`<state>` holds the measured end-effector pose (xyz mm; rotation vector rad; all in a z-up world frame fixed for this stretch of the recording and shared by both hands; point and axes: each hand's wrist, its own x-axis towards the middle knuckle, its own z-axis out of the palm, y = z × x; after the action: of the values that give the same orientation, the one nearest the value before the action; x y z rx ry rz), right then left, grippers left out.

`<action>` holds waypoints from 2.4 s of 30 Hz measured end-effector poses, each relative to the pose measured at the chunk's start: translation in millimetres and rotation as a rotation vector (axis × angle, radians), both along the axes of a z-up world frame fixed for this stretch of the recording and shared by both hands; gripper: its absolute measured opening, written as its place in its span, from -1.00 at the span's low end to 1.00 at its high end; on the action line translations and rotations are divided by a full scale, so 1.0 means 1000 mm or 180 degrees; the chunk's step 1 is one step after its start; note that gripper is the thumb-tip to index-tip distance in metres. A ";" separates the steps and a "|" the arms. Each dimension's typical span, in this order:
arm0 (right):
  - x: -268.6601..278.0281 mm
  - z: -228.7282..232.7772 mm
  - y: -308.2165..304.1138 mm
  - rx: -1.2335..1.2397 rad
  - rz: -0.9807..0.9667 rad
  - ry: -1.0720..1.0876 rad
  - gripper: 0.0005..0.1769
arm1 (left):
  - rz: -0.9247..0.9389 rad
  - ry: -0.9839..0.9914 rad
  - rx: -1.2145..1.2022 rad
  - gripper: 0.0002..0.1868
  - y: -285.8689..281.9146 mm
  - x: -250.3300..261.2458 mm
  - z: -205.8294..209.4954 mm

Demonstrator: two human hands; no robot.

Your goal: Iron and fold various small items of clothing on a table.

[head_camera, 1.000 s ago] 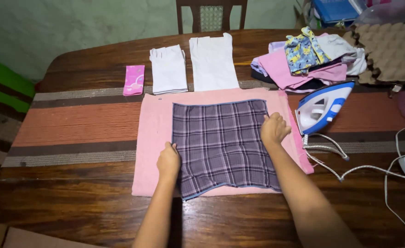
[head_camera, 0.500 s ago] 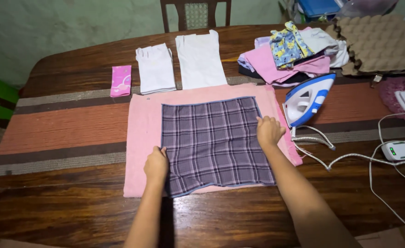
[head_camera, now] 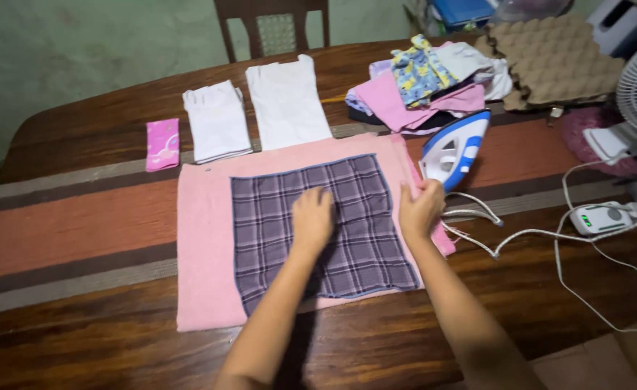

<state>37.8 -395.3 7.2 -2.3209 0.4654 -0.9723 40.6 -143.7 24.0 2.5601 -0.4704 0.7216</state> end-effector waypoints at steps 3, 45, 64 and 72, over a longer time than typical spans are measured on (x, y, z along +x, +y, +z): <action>-0.001 -0.004 -0.026 0.0060 -0.0483 -0.0597 -0.39 | -0.0554 0.0017 0.0049 -0.70 -0.039 0.010 -0.009; 0.026 0.153 0.081 -0.0416 0.1860 0.1523 -0.49 | 0.0223 0.0379 -0.0255 -0.52 0.040 0.019 -0.009; 0.051 0.141 0.175 -0.1568 0.2638 0.2385 -0.45 | 0.1631 0.0896 -0.0546 -0.43 0.141 -0.018 0.012; 0.083 0.122 0.195 -0.1869 0.2798 0.2130 -0.43 | 0.2347 0.1389 -0.0091 -0.69 0.164 -0.008 -0.041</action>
<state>120.9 -199.8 129.3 -2.8820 -0.6730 0.1408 32.8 20.2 -17.2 2.7346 0.6473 0.3493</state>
